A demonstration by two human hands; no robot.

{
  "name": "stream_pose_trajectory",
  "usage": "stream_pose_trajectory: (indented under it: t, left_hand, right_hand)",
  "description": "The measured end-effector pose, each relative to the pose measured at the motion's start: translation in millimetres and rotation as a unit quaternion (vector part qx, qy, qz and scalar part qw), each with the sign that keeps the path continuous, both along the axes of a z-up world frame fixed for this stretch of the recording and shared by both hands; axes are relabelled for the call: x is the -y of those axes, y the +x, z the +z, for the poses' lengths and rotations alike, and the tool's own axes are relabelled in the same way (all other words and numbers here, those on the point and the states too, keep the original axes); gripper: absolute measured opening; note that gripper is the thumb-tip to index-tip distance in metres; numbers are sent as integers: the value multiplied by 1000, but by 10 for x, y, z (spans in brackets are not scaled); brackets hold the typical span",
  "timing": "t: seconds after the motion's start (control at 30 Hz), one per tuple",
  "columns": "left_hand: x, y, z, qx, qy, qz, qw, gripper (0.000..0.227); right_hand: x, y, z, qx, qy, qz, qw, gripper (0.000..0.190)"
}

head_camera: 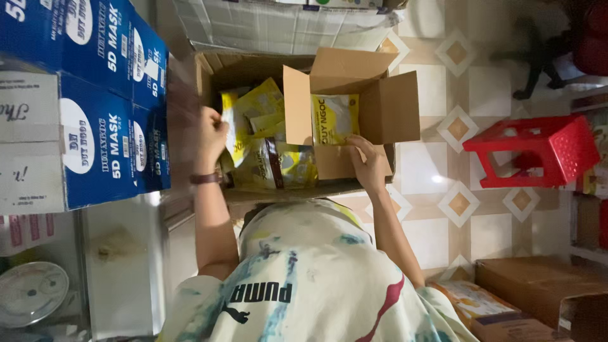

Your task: The person packs face masks into a cardboard box. They place white and yellow packaged masks into the box, then add a thank you card and close the flaps.

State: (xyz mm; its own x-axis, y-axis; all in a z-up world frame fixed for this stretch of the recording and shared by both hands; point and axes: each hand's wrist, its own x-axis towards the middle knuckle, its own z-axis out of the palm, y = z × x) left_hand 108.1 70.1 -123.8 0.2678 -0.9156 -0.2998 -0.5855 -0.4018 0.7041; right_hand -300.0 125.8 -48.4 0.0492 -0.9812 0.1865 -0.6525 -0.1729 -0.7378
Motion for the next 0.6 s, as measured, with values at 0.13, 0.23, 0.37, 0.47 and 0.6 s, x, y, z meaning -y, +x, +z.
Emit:
stream_pose_trajectory:
  t: [0.13, 0.23, 0.37, 0.47, 0.6]
  left_hand:
    - [-34, 135, 937, -247, -261, 6, 933, 31]
    - [-46, -6, 1328, -413, -348, 31, 841, 43]
    - [-42, -360, 1412, -561, -304, 71, 767, 52]
    - [11, -793, 1257, -609, -271, 77, 742, 48]
    - [-44, -1335, 1033, -695, -156, 51, 700, 26]
  right_hand:
    - [13, 56, 82, 46, 18, -2, 999, 20]
    - [22, 113, 172, 104, 81, 6, 991, 21]
    - [-21, 176, 269, 245, 200, 64, 947, 31]
    - [-47, 230, 287, 383, 231, 104, 888, 43]
    - [-26, 235, 228, 654, 243, 125, 706, 47]
